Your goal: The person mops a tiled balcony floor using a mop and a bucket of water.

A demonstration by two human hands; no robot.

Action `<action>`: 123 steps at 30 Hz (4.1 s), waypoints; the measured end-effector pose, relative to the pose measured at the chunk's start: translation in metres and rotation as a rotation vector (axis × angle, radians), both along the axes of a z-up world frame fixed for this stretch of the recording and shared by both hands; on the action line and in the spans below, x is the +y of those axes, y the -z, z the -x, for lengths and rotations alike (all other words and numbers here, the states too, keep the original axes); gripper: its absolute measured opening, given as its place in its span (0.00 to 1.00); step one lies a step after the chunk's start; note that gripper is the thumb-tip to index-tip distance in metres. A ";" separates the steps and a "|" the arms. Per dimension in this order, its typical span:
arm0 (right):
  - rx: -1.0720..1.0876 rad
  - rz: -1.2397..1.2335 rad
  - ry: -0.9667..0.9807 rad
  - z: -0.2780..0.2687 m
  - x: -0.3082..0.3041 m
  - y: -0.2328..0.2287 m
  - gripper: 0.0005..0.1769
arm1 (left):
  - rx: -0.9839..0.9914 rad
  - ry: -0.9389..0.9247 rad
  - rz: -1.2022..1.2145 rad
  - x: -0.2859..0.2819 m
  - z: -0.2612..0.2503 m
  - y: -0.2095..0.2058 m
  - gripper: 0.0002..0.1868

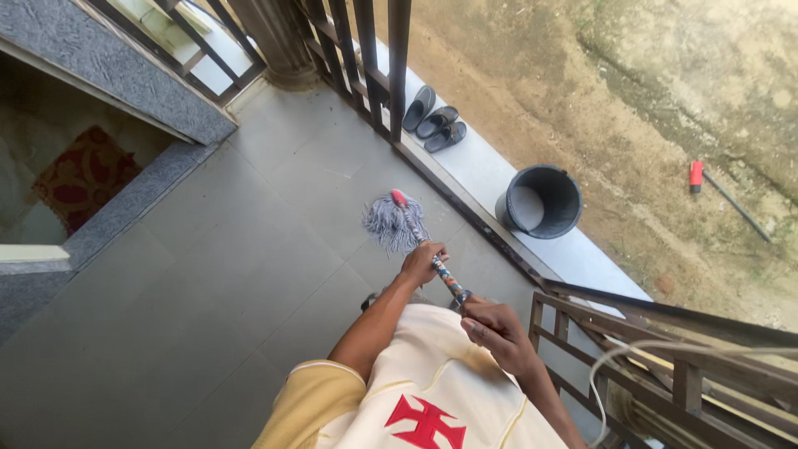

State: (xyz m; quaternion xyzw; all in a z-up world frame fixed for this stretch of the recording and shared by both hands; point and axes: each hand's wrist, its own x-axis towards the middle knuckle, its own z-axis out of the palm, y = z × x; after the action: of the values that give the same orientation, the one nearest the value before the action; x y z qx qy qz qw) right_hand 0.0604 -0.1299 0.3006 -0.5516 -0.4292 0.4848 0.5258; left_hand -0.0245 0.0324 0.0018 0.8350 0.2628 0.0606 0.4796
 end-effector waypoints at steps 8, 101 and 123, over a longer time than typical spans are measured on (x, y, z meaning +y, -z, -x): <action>0.080 0.186 0.125 -0.019 -0.001 0.016 0.23 | -0.066 -0.050 0.019 0.003 -0.028 0.015 0.07; 0.169 0.192 0.146 -0.165 -0.011 0.032 0.21 | -0.037 -0.134 -0.011 0.007 -0.172 0.027 0.05; 0.203 0.221 0.026 -0.154 0.008 0.021 0.25 | -0.013 -0.083 -0.008 0.024 -0.146 0.022 0.10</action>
State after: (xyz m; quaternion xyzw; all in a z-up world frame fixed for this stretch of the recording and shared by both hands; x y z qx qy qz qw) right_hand 0.2148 -0.1220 0.2794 -0.5599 -0.3109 0.5755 0.5087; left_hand 0.1218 0.0567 -0.0205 0.8249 0.2941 0.0871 0.4749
